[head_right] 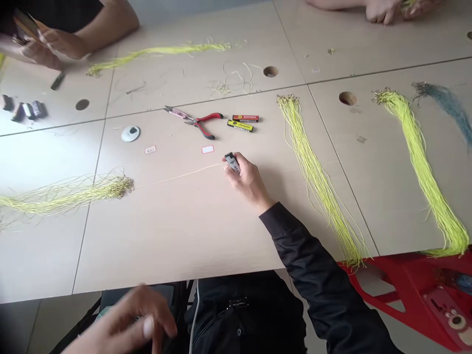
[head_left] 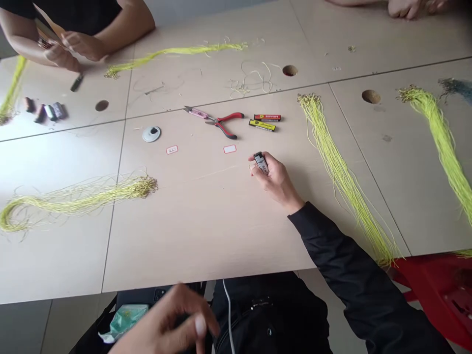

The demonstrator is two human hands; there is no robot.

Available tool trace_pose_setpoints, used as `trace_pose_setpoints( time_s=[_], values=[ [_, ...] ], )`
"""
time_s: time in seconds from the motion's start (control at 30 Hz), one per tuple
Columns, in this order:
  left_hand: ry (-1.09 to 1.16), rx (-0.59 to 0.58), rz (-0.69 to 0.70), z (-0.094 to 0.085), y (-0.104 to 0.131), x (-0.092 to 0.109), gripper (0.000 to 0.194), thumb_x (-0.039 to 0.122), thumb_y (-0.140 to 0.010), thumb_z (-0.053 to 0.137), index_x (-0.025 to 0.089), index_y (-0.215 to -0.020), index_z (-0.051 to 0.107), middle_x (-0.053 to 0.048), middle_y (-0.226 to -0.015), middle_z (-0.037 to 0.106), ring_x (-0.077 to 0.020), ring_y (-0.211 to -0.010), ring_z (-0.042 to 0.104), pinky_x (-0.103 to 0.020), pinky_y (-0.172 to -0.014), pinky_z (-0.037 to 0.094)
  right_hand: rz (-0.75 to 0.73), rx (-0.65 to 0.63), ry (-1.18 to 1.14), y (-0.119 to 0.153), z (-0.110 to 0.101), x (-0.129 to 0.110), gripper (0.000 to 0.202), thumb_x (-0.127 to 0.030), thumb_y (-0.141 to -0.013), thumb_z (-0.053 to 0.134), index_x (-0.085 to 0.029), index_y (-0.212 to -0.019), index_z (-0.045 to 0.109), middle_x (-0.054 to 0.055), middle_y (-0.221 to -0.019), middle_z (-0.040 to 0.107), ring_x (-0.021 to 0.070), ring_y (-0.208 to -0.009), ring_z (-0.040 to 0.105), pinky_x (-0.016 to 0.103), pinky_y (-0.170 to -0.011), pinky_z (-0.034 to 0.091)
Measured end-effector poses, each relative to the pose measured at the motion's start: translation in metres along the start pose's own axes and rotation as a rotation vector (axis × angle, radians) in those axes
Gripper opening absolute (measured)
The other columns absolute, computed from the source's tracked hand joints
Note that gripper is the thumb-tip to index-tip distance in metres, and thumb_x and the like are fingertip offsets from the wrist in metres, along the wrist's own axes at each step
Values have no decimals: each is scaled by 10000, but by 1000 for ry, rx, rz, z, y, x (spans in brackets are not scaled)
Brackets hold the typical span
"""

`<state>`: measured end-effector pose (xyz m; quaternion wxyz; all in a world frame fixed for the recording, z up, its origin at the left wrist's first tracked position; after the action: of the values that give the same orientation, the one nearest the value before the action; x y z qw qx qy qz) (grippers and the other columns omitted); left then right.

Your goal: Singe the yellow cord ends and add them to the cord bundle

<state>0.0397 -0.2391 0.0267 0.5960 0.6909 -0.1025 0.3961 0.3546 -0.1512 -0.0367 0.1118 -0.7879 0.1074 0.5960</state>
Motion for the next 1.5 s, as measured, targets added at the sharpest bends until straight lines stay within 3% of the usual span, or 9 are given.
trace_pose_setpoints(
  time_s=[0.1,0.17,0.23,0.33,0.47,0.97,1.2,1.37,1.5],
  values=[
    [39,431,454,-46,-48,72,330,437,-972,487,240,-916,746,-50,-717,691,-212,-773,663,-342,-764,516,55,-9,-108,-2,0,-2,199,-330,-909,574,-208,-1063,609,-18,-741,583,124,-590,469,256,-559,377],
    [45,751,705,-65,-89,110,217,350,-941,568,228,-1055,707,-62,-935,721,-196,-868,658,-333,-796,512,96,-36,-179,-6,-1,-3,209,-348,-905,584,-216,-1065,603,-31,-729,545,103,-534,401,244,-507,336],
    [-38,850,895,-71,-133,140,201,271,-929,574,217,-1092,680,-75,-1091,703,-195,-995,641,-331,-844,497,136,-73,-237,-11,-3,-4,216,-359,-895,599,-223,-1063,593,-41,-718,523,87,-494,341,235,-465,290],
    [-229,810,978,-70,-183,163,151,197,-925,550,213,-994,684,-54,-1023,718,-192,-989,624,-352,-894,467,181,-81,-336,-19,-9,-4,235,-366,-880,623,-235,-1062,553,-57,-704,499,74,-471,298,221,-434,242],
    [-267,737,968,-67,-207,162,120,223,-931,559,211,-898,673,-31,-916,715,-186,-893,621,-361,-900,443,190,-60,-404,-24,-17,6,275,-408,-878,637,-233,-1049,512,-60,-695,487,77,-494,305,210,-438,228],
    [-242,647,849,-63,-221,148,109,238,-917,584,203,-859,668,-32,-876,684,-184,-873,560,-308,-807,421,183,-102,-302,-26,-21,16,301,-482,-923,598,-234,-1083,542,-28,-722,567,105,-518,402,232,-453,235],
    [-64,686,824,-67,-227,141,179,329,-934,568,174,-877,637,-50,-858,668,-161,-791,570,-286,-732,431,159,-32,-179,-24,-21,16,368,-537,-945,559,-199,-1088,591,-13,-690,577,121,-533,432,249,-494,306],
    [20,729,844,-70,-230,138,191,346,-926,575,165,-903,631,-46,-847,660,-143,-749,561,-263,-688,424,153,-34,-104,-22,-18,10,364,-538,-913,584,-177,-877,618,-12,-647,528,132,-556,443,257,-520,363],
    [3,720,820,-69,-229,140,187,350,-912,592,171,-896,644,-39,-837,661,-137,-729,557,-252,-666,416,170,-3,-77,-22,-18,7,351,-526,-876,628,-178,-920,635,-11,-661,530,151,-601,478,258,-547,397]
  ],
)
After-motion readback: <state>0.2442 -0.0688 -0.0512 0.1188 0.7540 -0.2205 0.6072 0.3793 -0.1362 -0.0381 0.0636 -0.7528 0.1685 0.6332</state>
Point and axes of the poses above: each hand's wrist, its own y-axis away from the middle knuckle, its own z-axis out of the palm, x = y × z, the point moved 4 cm from there along -y, towards the middle knuckle
